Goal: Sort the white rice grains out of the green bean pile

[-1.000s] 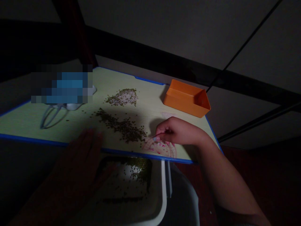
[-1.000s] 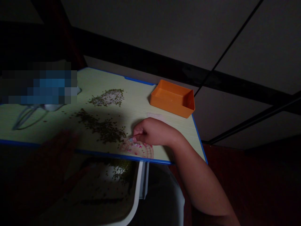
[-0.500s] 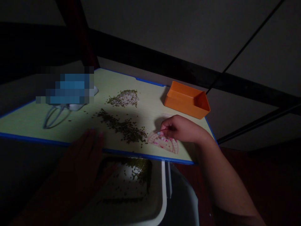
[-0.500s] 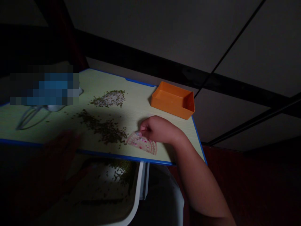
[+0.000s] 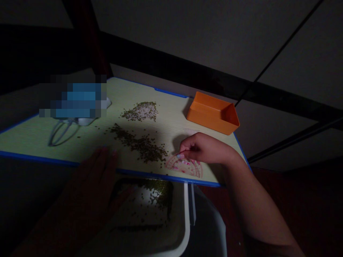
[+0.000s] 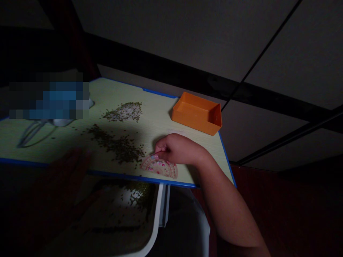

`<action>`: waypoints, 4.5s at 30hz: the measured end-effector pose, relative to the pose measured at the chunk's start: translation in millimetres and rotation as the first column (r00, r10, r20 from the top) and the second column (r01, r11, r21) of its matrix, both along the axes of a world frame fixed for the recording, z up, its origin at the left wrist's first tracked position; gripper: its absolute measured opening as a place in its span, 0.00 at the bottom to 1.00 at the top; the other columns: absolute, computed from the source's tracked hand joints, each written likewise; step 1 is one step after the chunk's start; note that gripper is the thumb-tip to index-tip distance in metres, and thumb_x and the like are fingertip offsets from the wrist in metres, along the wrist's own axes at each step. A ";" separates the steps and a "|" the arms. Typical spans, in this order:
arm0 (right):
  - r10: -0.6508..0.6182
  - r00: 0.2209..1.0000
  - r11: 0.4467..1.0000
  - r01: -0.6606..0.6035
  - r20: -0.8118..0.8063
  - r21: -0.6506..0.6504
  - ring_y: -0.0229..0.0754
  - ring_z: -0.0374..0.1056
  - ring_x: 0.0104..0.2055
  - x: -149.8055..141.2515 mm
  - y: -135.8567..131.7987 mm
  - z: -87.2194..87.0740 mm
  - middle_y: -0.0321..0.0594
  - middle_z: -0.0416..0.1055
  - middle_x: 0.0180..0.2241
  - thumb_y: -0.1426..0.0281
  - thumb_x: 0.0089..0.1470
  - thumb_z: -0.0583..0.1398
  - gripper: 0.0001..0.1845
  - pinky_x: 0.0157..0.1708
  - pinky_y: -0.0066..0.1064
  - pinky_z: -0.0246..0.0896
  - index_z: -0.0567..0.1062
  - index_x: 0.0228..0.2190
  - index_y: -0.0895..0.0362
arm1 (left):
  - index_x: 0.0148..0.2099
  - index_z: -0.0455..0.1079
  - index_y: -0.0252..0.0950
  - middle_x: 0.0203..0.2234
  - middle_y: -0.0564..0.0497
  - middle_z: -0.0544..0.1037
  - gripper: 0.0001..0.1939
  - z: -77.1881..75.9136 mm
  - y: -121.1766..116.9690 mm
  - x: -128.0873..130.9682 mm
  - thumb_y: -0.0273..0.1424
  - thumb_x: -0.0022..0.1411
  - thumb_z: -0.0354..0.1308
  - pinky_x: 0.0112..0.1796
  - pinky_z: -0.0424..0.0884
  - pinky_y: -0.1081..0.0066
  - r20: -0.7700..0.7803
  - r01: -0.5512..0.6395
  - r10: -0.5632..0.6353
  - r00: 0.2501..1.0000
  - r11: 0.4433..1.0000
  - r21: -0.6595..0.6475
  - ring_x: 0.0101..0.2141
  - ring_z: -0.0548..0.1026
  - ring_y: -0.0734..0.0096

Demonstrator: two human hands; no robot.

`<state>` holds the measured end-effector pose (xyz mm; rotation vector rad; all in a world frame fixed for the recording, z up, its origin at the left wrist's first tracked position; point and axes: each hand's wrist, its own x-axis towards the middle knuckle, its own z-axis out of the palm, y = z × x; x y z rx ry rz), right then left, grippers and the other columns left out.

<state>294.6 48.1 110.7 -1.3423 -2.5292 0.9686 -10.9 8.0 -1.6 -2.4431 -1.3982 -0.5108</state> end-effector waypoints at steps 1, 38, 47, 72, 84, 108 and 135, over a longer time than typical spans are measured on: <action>0.005 1.000 1.000 -0.005 0.003 -0.003 0.31 0.57 0.24 -0.9 0.1 -0.6 0.34 0.68 0.23 0.71 0.54 0.56 0.08 0.26 0.27 0.47 0.74 0.28 0.61 | 0.64 0.41 0.25 0.61 0.28 0.54 0.44 0.0 -0.2 -0.3 0.51 0.55 0.43 0.59 0.54 0.49 0.001 0.006 -0.006 1.000 1.000 0.000 0.63 0.49 0.46; -0.052 0.998 0.997 0.050 0.024 0.057 0.31 0.56 0.24 3.8 1.0 1.3 0.33 0.65 0.22 0.70 0.53 0.56 0.08 0.26 0.28 0.46 0.73 0.28 0.60 | 0.64 0.39 0.27 0.62 0.29 0.53 0.43 2.4 -1.1 1.6 0.50 0.56 0.42 0.59 0.54 0.48 -0.004 0.011 -0.011 1.000 1.000 -0.017 0.64 0.48 0.47; -0.046 0.997 0.995 0.041 0.058 0.089 0.31 0.55 0.24 -3.6 2.7 -3.7 0.32 0.66 0.23 0.70 0.53 0.55 0.08 0.27 0.28 0.44 0.73 0.27 0.59 | 0.64 0.39 0.26 0.61 0.28 0.55 0.44 3.0 0.1 3.0 0.51 0.55 0.43 0.58 0.56 0.47 -0.001 0.002 -0.002 1.000 1.000 -0.003 0.63 0.51 0.44; -0.086 0.995 0.980 0.075 0.056 0.184 0.31 0.54 0.24 -12.7 3.3 -7.0 0.33 0.65 0.22 0.70 0.54 0.55 0.09 0.27 0.29 0.43 0.74 0.28 0.59 | 0.65 0.37 0.30 0.63 0.32 0.51 0.43 1.4 -1.5 1.3 0.51 0.55 0.43 0.58 0.56 0.46 0.030 -0.008 0.009 1.000 0.999 -0.037 0.64 0.48 0.48; -0.050 0.998 0.984 0.044 0.032 0.174 0.30 0.53 0.23 -12.8 1.5 -6.0 0.32 0.64 0.21 0.70 0.55 0.55 0.10 0.26 0.28 0.44 0.74 0.27 0.60 | 0.64 0.40 0.27 0.61 0.29 0.54 0.43 1.7 -1.1 0.9 0.50 0.55 0.43 0.59 0.54 0.48 0.012 0.000 0.000 1.000 1.000 -0.019 0.63 0.49 0.46; -0.094 0.995 0.970 0.083 0.040 0.228 0.30 0.53 0.22 -16.2 5.6 -11.1 0.33 0.65 0.20 0.71 0.54 0.56 0.09 0.25 0.28 0.43 0.75 0.28 0.61 | 0.64 0.39 0.26 0.61 0.29 0.53 0.43 5.7 -3.5 4.5 0.51 0.57 0.42 0.59 0.53 0.50 -0.011 -0.020 0.020 1.000 0.999 -0.034 0.64 0.48 0.48; 0.066 0.997 0.951 -0.054 -0.029 0.304 0.33 0.67 0.30 -29.6 4.3 -18.5 0.38 0.76 0.30 0.69 0.57 0.57 0.11 0.28 0.27 0.51 0.79 0.36 0.59 | 0.64 0.40 0.26 0.61 0.29 0.53 0.43 4.1 -3.2 3.2 0.51 0.57 0.41 0.59 0.54 0.49 0.008 -0.003 0.003 1.000 1.000 -0.023 0.64 0.48 0.47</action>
